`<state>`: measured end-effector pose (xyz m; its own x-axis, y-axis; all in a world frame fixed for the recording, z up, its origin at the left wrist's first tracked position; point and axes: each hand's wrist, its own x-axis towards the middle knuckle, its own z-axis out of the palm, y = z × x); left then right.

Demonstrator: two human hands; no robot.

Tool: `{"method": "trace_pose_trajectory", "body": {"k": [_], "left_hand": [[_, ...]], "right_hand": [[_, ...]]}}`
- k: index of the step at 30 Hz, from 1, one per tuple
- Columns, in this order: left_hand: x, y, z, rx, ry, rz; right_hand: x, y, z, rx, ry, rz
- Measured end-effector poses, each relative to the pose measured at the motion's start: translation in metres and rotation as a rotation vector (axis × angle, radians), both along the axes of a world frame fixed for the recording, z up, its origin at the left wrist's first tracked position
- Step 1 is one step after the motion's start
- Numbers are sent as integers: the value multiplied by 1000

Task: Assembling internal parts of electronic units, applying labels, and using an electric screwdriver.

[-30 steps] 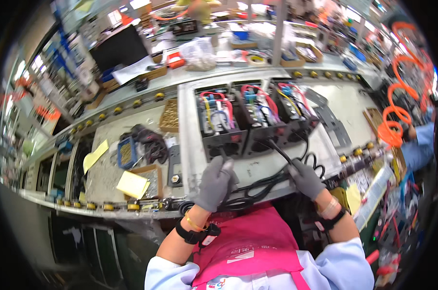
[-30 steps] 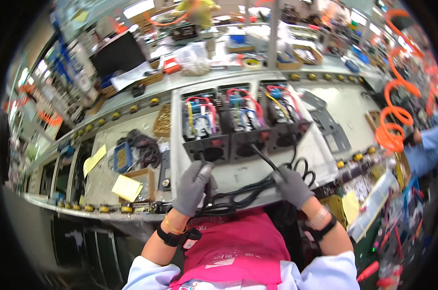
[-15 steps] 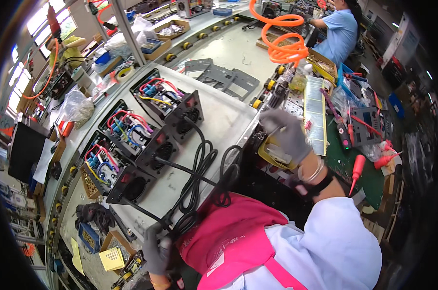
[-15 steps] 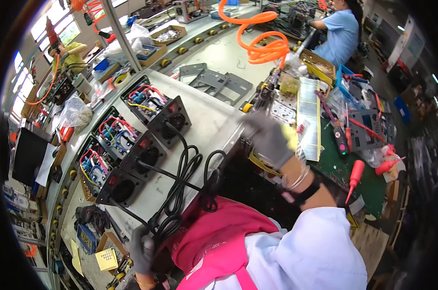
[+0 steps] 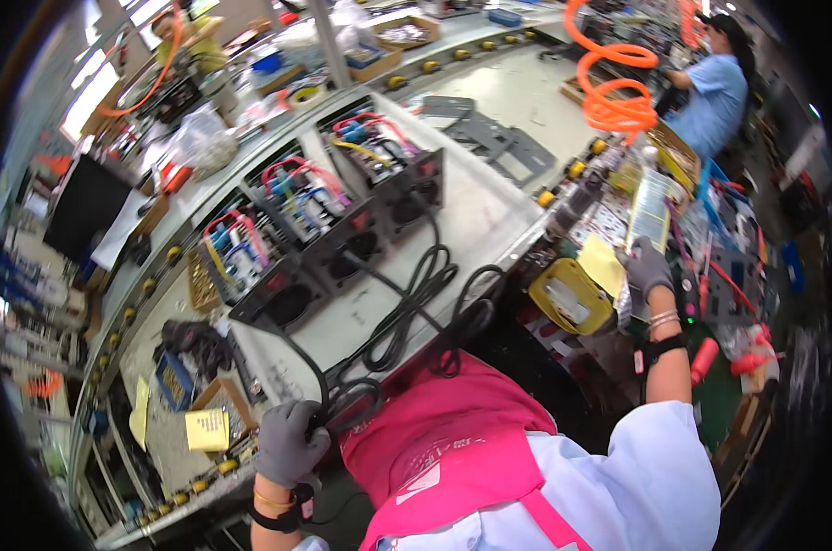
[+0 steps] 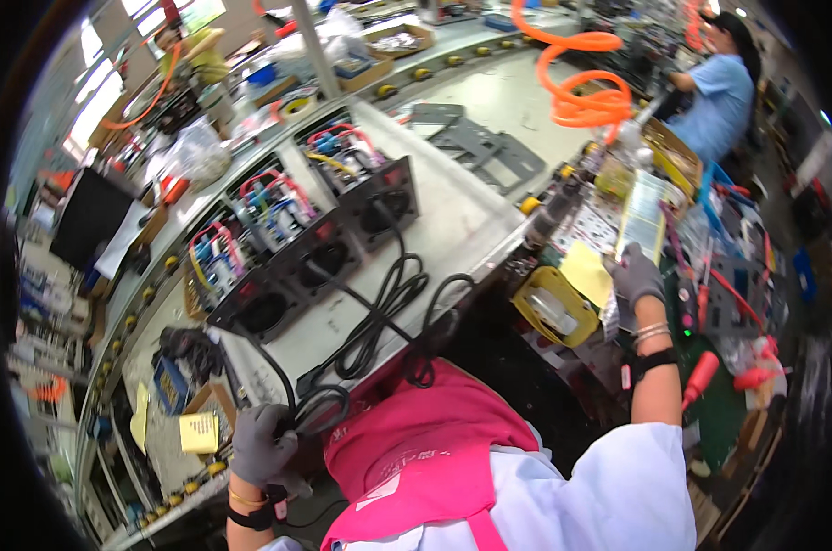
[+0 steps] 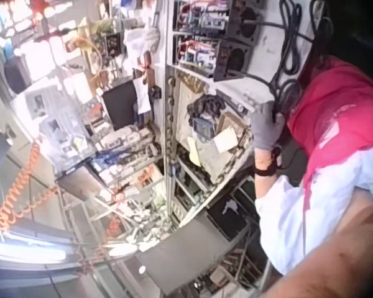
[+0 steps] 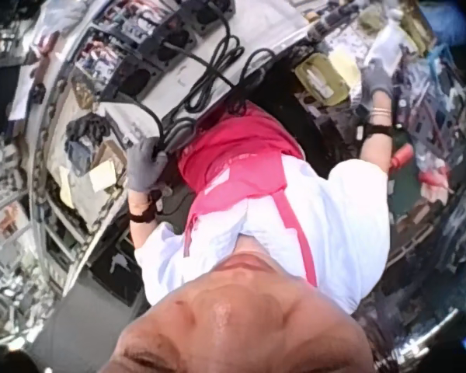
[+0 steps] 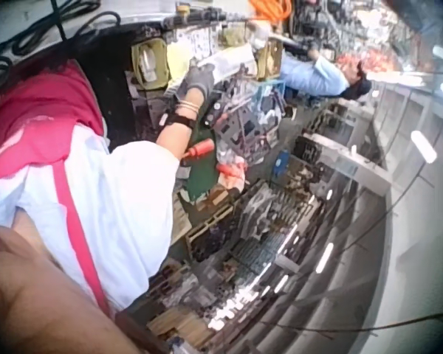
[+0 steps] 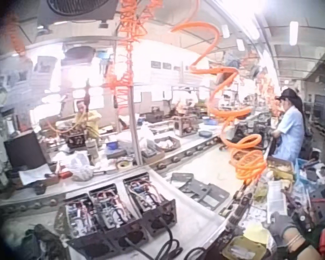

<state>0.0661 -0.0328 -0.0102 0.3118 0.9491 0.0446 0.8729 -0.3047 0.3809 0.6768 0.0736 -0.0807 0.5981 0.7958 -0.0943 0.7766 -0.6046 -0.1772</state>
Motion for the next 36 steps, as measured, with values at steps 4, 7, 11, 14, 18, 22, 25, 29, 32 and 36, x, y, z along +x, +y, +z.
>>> {"method": "trace_pose_trajectory", "body": {"k": [4, 7, 11, 14, 18, 22, 25, 29, 32, 36], "left_hand": [[16, -24, 44, -394, -356, 63], [57, -32, 26, -268, -487, 113], [67, -14, -6, -163, 118, 15], [56, -11, 5, -234, 155, 31], [70, 5, 27, -59, -518, -142], [100, 15, 20, 99, -842, -226], [89, 10, -8, -272, -1178, -480], [73, -11, -3, -222, -1362, -225], [61, -32, 8, -351, -1474, -150], [43, -33, 22, -340, -1641, -214]], "right_hand": [[31, 1, -24, 218, 14, 71], [32, 4, -26, 357, 55, 76], [56, -11, -32, 587, 115, 203], [13, -34, 28, 781, 513, 275], [-131, -64, 123, 831, 964, 552], [-268, -48, 143, 356, 1331, 1006], [-345, -48, 149, 241, 1436, 1162], [-392, -45, 131, 205, 1444, 1280], [-409, -42, 118, 171, 1272, 1406], [-423, -53, 88, -139, 1969, 1091]]}}
